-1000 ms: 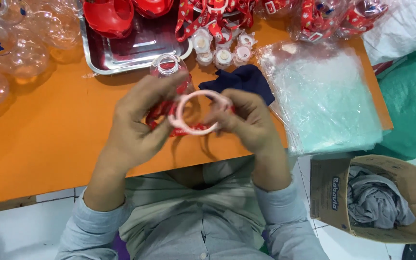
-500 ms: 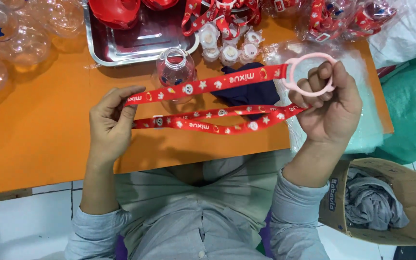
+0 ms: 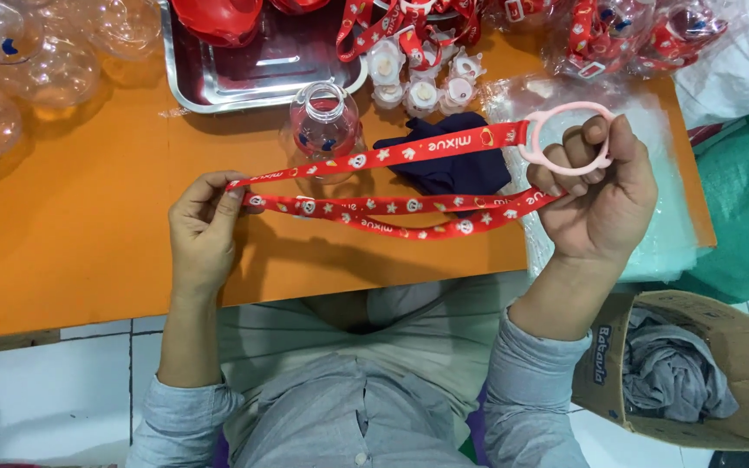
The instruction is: Wiping a plastic bottle, attaching a decorative lanyard to its neck, and packaging it in a clear plastic bag.
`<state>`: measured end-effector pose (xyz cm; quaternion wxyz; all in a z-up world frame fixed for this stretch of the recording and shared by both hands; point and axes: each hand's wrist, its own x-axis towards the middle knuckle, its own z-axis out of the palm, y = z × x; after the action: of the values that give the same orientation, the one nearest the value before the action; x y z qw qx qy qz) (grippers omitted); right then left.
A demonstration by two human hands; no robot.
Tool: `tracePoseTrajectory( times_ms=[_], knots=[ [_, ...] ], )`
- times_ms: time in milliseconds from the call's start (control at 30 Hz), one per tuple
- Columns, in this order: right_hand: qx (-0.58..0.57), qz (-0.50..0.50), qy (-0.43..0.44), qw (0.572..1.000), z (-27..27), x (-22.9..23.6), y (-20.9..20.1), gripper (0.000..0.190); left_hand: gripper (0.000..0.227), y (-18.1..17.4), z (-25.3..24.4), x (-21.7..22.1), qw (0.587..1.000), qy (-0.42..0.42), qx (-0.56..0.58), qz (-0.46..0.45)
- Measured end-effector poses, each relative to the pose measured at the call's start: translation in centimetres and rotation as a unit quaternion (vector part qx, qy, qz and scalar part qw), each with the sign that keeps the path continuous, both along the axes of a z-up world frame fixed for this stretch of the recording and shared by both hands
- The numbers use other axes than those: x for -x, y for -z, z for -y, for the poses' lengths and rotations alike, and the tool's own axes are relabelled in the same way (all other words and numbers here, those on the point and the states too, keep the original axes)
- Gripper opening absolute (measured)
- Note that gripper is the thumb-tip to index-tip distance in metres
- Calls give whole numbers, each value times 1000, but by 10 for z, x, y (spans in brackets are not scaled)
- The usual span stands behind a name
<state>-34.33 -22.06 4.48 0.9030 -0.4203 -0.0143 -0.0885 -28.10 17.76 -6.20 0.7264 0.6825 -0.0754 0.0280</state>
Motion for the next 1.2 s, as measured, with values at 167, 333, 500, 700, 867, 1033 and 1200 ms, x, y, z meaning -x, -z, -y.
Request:
tracePoseTrajectory(
  times_ms=[167,333,500,700,867,1033,1200],
  knots=[
    [-42,3,36,998,7,0,5,21,18,10,-2,-1,997,21,72,-35],
    [-147,-28,49,987,27,5,21,18,21,-4,-1,4,998,56,-24,17],
    [-197,-51,25,979,32,7,30,17,25,-19,-9,10,990,73,-119,15],
    [-51,-27,94,994,-6,1,29,23,32,-28,-23,13,983,35,-166,70],
    [-30,-11,22,999,-36,-4,24,26,41,-48,-18,18,966,4,-223,135],
    [-13,-37,-11,999,-83,-13,1,25,54,-89,28,29,939,16,-231,252],
    [34,-81,-54,995,-105,-14,-9,29,83,-91,66,20,902,76,-227,360]
  ],
)
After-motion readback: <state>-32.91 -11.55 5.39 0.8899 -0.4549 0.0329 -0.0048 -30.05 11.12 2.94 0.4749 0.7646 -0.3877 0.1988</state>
